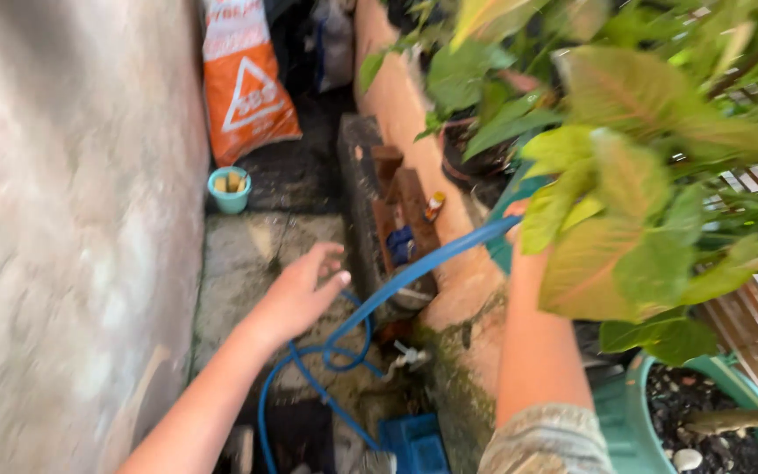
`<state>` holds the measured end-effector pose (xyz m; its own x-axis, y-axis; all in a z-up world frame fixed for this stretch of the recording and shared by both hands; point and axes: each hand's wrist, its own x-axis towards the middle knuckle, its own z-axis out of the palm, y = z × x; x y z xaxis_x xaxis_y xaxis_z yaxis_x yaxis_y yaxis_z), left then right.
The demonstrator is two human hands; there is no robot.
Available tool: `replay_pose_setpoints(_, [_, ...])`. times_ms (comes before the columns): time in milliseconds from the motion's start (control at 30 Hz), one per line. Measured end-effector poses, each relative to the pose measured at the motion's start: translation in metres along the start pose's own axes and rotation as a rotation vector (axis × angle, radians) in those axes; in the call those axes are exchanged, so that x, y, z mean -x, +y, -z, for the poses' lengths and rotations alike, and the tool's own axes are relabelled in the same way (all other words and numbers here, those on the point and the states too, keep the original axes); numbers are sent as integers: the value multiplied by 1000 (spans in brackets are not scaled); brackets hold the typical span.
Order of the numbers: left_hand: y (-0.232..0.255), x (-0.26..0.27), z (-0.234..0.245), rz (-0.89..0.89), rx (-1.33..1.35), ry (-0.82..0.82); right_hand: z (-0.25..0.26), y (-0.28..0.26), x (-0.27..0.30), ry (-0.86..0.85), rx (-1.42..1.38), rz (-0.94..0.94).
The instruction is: Watering various potted plants in an outdoor garden area using a hose.
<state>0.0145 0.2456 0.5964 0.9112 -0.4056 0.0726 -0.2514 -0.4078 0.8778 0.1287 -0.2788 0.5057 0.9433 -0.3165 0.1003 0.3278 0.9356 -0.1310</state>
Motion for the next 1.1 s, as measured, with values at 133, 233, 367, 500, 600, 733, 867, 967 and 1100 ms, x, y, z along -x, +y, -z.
replay_pose_setpoints(133, [8,23,33,60,-49,11,92,-43,-110,9,78,81])
replay_pose_setpoints(233, [5,29,40,116,-52,-24,63,-46,-67,-149,-103,96])
replay_pose_setpoints(367, [6,16,34,46,-12,5,-86,89,20,306,155,-35])
replay_pose_setpoints(500, [39,8,23,16,19,-24,-143,182,58,546,337,-76])
replay_pose_setpoints(600, [54,1,14,-37,-9,-15,-155,223,73,574,358,-138])
replay_pose_setpoints(733, [57,-1,11,-161,-54,101,-211,246,90,557,354,-14])
replay_pose_setpoints(867, [55,-6,16,36,-90,48,-267,231,88,486,331,76])
replay_pose_setpoints(967, [32,-13,7,153,-104,-25,-289,215,89,454,299,126])
replay_pose_setpoints(1100, [26,-8,-5,222,-96,-61,-255,178,57,418,213,201])
